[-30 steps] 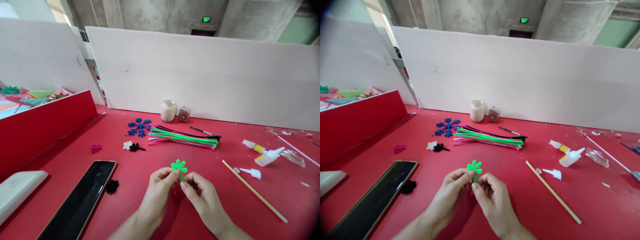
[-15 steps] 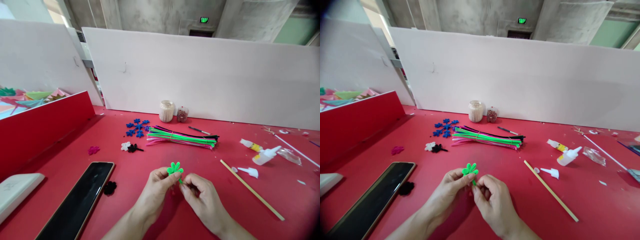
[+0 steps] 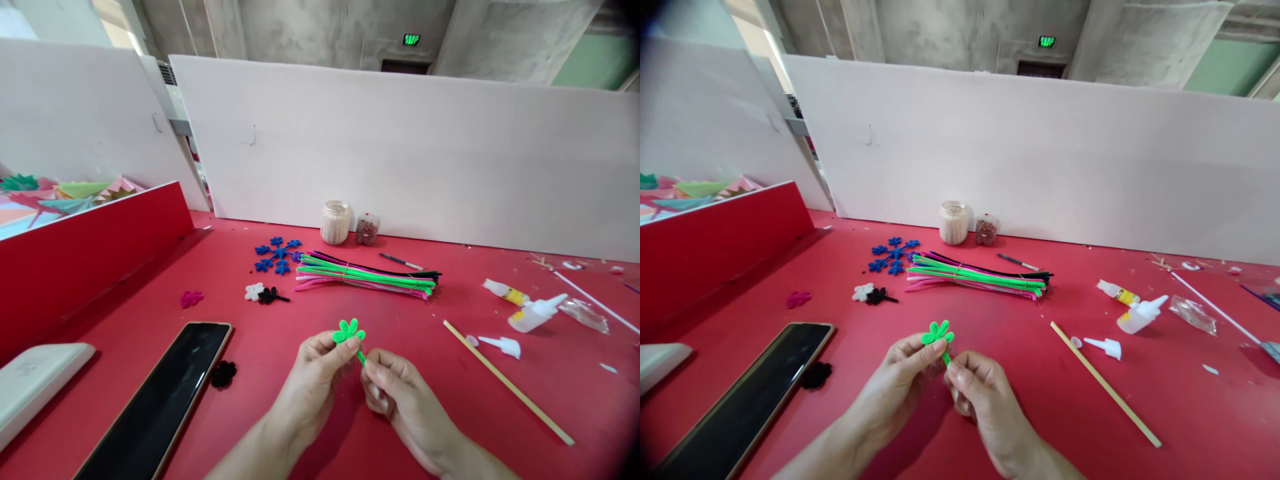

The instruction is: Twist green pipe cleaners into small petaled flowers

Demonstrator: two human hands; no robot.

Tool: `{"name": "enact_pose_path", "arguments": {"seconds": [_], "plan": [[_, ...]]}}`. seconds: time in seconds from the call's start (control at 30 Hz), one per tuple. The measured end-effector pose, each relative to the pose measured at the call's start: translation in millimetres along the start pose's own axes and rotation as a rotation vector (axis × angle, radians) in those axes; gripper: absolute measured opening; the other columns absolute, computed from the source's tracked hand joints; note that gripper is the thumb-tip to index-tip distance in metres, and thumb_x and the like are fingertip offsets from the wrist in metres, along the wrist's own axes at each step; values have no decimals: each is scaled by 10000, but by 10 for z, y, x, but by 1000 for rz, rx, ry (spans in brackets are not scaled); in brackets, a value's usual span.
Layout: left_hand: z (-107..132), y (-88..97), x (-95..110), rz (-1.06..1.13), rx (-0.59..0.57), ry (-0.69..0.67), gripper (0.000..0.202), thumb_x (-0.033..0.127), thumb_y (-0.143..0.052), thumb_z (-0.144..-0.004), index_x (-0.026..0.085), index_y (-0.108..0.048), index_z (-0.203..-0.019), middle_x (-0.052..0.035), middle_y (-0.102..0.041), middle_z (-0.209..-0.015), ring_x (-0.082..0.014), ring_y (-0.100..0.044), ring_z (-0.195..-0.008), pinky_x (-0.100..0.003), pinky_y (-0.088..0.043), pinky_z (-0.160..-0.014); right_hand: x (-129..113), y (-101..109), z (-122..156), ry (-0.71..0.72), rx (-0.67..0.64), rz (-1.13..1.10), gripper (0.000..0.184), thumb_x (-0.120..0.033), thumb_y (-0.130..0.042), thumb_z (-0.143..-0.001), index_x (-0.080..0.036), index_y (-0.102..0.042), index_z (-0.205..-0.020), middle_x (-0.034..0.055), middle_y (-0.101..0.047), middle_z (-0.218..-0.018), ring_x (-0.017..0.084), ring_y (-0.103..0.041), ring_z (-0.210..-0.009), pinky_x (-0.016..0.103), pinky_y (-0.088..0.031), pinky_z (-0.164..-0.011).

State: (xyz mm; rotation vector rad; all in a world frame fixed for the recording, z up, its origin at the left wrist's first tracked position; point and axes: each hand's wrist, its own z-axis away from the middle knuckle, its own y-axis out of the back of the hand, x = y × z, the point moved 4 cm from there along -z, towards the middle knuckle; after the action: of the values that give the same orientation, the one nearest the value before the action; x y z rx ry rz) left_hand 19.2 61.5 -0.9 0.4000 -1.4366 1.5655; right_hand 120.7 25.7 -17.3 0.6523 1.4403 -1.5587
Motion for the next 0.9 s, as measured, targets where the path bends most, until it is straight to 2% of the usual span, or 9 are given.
{"name": "enact_pose_path", "arguments": {"seconds": [0.13,0.23,0.3,0.47,0.53,0.63,0.77,0.83,0.9], "plan": [[-8,-2,17,67,-20,10,66,166,-684,-648,129,-646,-609,43,-519,-489,-38,-428,-463,-163,-354,-504,-1,74,9,-31,92,-11,246,-375,-537,-786,-147,-581,-706,-20,-522,-547,61,-352,-448,196,-232,-453],[-10,-12,16,68,-32,21,87,176,-674,-661,128,-635,-599,28,-547,-510,-52,-459,-477,-176,-368,-516,3,74,1,-72,100,-50,265,-382,-551,-773,-133,-600,-696,-9,-539,-534,48,-358,-417,183,-230,-428],[-8,-29,6,61,-61,36,117,180,-653,-682,130,-620,-582,21,-554,-510,-63,-474,-484,-188,-371,-521,12,49,-8,-117,80,-103,268,-371,-572,-754,-120,-600,-663,-10,-526,-519,39,-345,-397,173,-209,-403],[12,-33,-21,32,-88,45,141,167,-644,-691,128,-606,-561,20,-551,-508,-61,-469,-493,-192,-360,-535,62,-49,15,-334,-52,-335,235,-325,-620,-692,-119,-562,-593,-49,-432,-453,23,-281,-373,151,-159,-379],[18,-26,-26,14,-96,43,147,173,-648,-689,128,-606,-556,25,-543,-504,-58,-461,-494,-193,-359,-544,57,-72,31,-345,-103,-393,204,-288,-633,-680,-126,-543,-594,-57,-411,-464,24,-266,-387,148,-157,-387],[16,-7,-19,22,-63,26,127,172,-668,-666,131,-616,-558,32,-540,-511,-53,-454,-504,-186,-352,-542,45,-68,40,-279,-126,-381,214,-286,-623,-705,-131,-517,-603,-62,-389,-488,29,-242,-409,155,-156,-399],[18,-5,-12,8,-44,12,85,169,-680,-652,128,-642,-588,28,-554,-544,-50,-453,-525,-180,-347,-548,0,-34,36,-116,-120,-144,258,-327,-559,-757,-158,-447,-598,-72,-351,-488,46,-205,-418,186,-163,-411],[25,-7,-13,-25,-45,11,75,185,-672,-662,128,-654,-615,23,-558,-550,-58,-459,-533,-189,-349,-551,-71,-2,35,21,-80,140,265,-326,-504,-791,-172,-413,-596,-74,-325,-497,61,-216,-438,199,-190,-425],[32,-2,-15,-49,-28,8,80,192,-674,-658,128,-654,-614,15,-568,-560,-67,-466,-545,-198,-351,-556,-159,16,40,171,-37,514,248,-280,-460,-814,-181,-390,-598,-70,-309,-514,73,-245,-460,205,-218,-439]]}}
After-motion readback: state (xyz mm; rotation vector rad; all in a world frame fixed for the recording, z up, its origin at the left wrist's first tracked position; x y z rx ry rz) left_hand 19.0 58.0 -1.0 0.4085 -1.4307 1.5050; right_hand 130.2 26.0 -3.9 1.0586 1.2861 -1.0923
